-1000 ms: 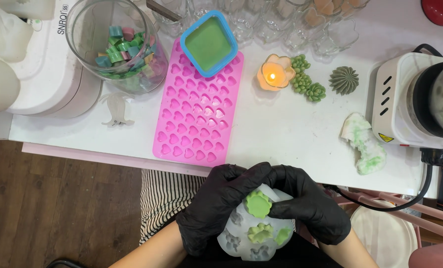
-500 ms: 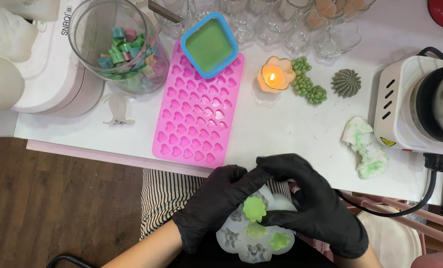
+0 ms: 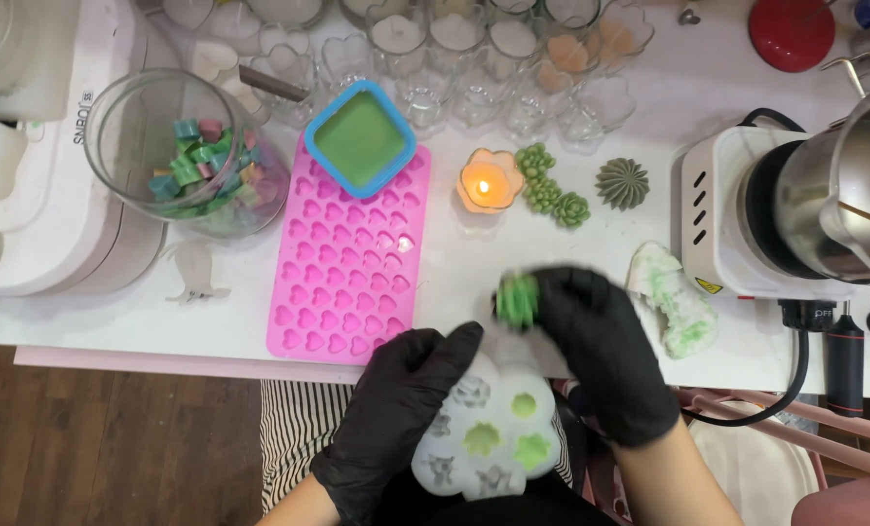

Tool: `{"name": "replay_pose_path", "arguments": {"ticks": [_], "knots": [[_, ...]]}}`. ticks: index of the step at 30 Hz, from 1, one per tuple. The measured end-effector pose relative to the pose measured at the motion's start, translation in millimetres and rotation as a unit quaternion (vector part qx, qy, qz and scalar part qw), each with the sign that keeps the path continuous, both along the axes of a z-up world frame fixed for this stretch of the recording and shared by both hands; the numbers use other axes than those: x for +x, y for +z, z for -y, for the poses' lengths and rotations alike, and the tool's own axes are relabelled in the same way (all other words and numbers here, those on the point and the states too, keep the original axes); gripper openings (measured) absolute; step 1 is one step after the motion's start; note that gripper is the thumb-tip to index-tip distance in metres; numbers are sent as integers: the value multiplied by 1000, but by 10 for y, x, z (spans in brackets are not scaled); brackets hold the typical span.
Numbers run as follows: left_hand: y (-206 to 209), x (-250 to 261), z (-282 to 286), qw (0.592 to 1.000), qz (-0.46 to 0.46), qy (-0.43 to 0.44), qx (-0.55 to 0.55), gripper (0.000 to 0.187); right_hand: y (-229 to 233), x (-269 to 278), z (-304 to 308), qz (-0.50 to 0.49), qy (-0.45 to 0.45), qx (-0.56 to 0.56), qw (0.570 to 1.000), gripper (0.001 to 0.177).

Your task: Unmolding wax decorative shapes and preparing wax cubes for melting in a melting pot.

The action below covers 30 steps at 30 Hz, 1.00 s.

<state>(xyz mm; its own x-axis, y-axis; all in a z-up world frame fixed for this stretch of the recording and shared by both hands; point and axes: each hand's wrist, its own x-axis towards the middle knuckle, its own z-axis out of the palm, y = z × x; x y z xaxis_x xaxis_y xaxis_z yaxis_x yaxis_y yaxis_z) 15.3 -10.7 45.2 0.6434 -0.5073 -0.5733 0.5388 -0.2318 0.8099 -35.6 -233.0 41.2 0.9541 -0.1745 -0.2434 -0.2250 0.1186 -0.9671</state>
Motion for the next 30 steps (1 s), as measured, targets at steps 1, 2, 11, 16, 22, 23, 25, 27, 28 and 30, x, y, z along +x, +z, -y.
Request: {"name": "replay_pose_path", "arguments": {"ticks": [1, 2, 11, 16, 22, 23, 25, 27, 28, 30], "knots": [[63, 19, 11, 998, -47, 45, 16, 37, -68, 74, 47, -52, -76, 39, 995, 27], [2, 6, 4, 998, -47, 42, 16, 37, -124, 176, 95, -52, -78, 40, 995, 27], [-12, -48, 25, 970, -56, 198, -127, 34, 132, 343, 70, 121, -132, -496, 849, 21], [-25, -86, 21, 967, 80, 229, -80, 38, 408, -55, 32, -82, -70, -38, 993, 43], [223, 86, -161, 980, 107, 86, -143, 37, 148, -192, -314, -124, -34, 13, 992, 50], [260, 98, -159, 980, 106, 89, -142, 37, 135, -213, -359, -125, -31, 14, 992, 50], [328, 117, -150, 977, 190, -16, 92, 38, 104, -268, -445, -69, 21, -30, 997, 48], [176, 42, -162, 965, 253, -19, 64, 34, 131, -244, -504, -102, 36, -41, 993, 52], [100, 14, -167, 948, 315, -25, 34, 30, 143, -223, -535, -135, 47, -53, 988, 56], [82, 27, -133, 975, 222, 1, 31, 29, 49, -305, -445, -150, 39, -41, 987, 55]]}}
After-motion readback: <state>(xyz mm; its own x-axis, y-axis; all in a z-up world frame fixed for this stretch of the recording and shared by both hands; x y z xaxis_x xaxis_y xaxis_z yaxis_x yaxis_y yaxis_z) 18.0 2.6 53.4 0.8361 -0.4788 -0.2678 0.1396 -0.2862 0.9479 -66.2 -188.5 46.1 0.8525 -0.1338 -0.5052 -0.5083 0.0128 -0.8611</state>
